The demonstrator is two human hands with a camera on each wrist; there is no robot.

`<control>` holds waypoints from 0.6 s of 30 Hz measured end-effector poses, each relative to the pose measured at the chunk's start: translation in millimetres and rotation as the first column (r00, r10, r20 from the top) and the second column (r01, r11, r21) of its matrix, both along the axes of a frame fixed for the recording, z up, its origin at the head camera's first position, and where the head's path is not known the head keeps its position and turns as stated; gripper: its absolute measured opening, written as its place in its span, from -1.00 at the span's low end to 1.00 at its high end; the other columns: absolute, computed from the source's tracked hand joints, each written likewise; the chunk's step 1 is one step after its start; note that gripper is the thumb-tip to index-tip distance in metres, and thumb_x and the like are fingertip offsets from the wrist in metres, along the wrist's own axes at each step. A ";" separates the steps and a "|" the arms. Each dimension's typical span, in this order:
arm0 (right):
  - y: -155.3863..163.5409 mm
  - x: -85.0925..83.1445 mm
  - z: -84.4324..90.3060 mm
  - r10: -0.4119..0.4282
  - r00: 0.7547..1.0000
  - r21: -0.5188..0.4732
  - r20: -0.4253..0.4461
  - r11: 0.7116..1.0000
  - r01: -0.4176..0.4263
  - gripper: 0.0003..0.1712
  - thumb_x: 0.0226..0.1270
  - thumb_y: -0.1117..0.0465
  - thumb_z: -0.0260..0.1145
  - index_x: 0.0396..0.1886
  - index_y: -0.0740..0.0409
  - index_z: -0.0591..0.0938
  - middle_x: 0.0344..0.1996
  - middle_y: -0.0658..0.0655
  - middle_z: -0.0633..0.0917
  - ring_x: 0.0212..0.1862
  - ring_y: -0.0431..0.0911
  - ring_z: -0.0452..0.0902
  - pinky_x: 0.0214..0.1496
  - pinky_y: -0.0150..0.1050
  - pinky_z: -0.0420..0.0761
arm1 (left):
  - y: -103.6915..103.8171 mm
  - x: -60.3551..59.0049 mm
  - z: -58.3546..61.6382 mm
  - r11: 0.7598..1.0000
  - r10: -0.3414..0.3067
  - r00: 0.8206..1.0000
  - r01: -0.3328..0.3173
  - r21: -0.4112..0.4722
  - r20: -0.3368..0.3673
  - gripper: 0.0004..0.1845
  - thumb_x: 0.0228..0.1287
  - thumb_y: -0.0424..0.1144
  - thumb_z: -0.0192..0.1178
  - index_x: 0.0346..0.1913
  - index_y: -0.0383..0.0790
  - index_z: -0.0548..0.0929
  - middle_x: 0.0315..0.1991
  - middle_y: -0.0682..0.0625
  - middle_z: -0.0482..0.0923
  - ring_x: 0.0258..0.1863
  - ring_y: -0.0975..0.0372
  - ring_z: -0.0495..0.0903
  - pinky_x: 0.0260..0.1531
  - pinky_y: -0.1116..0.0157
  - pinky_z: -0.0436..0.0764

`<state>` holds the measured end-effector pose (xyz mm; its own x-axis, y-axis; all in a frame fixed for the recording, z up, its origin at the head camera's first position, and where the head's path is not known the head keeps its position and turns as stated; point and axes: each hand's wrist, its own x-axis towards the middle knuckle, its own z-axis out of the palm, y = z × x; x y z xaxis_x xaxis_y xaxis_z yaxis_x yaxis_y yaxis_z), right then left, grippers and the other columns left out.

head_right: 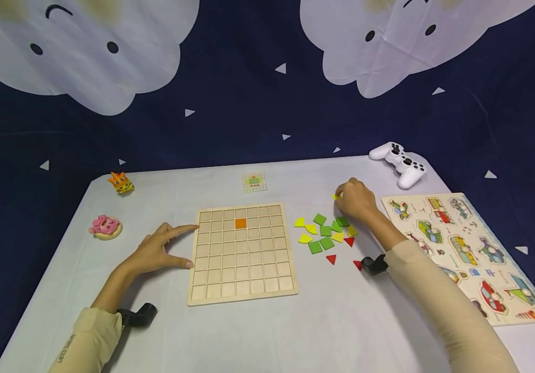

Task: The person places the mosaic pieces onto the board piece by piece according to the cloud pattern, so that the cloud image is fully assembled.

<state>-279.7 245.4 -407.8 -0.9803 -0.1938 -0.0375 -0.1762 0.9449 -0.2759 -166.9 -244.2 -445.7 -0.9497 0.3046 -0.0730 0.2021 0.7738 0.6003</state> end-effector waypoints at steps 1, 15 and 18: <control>0.1 0.6 -0.6 0.022 1.000 -0.009 -0.001 1.000 -0.022 -0.68 0.17 0.32 0.31 -0.06 0.30 0.73 -0.18 0.35 0.56 -0.13 0.18 0.51 -0.18 0.08 0.53 | -0.1 -0.1 -0.3 1.000 -0.001 1.000 0.001 0.001 0.000 -0.01 -0.23 0.21 0.57 0.41 0.20 0.43 -0.27 -0.01 0.28 -0.31 0.20 0.23 -0.21 0.19 0.19; 18.1 4.0 -1.7 0.051 0.999 -0.058 -0.020 0.997 -0.052 -0.63 0.24 0.23 0.36 -0.01 0.36 0.70 -0.17 0.33 0.53 -0.12 0.15 0.46 -0.14 0.08 0.48 | 0.2 -0.4 -1.2 1.000 0.004 1.000 -0.004 0.001 -0.005 -0.01 -0.23 0.21 0.57 0.40 0.19 0.44 -0.28 -0.01 0.26 -0.31 0.20 0.22 -0.21 0.18 0.19; 21.3 2.4 -3.2 0.064 0.998 -0.061 -0.020 0.996 -0.065 -0.67 0.24 0.23 0.37 -0.06 0.36 0.73 -0.17 0.31 0.54 -0.14 0.13 0.45 -0.14 0.06 0.48 | 0.4 -0.9 -2.0 1.000 0.009 1.000 -0.009 0.000 -0.001 -0.01 -0.23 0.21 0.57 0.40 0.20 0.44 -0.28 -0.01 0.26 -0.31 0.19 0.22 -0.20 0.17 0.19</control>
<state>-277.3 266.8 -411.0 -0.9661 -0.2580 -0.0058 -0.2417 0.9127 -0.3296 -167.8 -243.8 -447.6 -0.9525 0.2957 -0.0723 0.1951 0.7754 0.6006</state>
